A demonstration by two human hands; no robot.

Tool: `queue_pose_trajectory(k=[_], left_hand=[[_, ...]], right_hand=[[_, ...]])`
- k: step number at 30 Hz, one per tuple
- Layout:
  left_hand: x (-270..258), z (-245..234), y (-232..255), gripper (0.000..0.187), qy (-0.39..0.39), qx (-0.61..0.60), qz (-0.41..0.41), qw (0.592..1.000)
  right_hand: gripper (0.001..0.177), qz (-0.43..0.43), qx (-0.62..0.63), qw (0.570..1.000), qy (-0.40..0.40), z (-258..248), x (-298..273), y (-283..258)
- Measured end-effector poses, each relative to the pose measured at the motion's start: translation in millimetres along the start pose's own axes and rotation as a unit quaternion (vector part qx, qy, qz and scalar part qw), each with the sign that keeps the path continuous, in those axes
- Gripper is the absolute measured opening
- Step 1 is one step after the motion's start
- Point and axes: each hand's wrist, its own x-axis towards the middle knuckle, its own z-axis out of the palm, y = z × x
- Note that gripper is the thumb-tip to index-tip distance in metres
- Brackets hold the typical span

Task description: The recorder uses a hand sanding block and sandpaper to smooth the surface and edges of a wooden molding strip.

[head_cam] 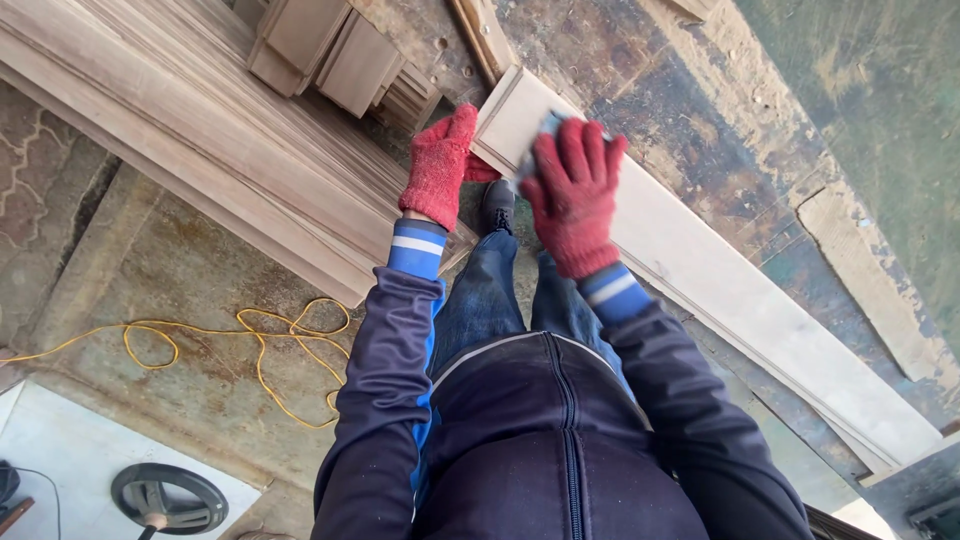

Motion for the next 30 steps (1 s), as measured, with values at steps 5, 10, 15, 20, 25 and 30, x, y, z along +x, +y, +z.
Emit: queue_pose_trajectory(k=[5,10,15,20,25,30], left_hand=[[-77,26,64,0.036,-0.059,0.001,0.037,0.998],[-69,24,59,0.041,-0.062,-0.056,0.003,0.996],[-66,23,54,0.042,-0.056,-0.06,-0.002,0.997],[-66,25,50,0.044,-0.039,-0.057,0.015,0.998],[-75,39,42,0.044,0.028,0.078,0.168,0.982],[-86,45,50,0.032,-0.001,0.063,0.152,0.986]], right_hand=[[0.062,0.063,0.038,0.995,-0.064,40,30,-24],[0.052,0.058,0.06,0.995,-0.062,-23,2,-10],[0.052,0.068,0.044,0.995,-0.058,-11,-1,-10],[0.06,0.077,0.04,0.995,-0.041,38,34,-25],[0.065,0.097,0.041,0.991,-0.084,17,-1,-2],[0.056,0.124,0.057,0.988,-0.069,-77,-89,55]])
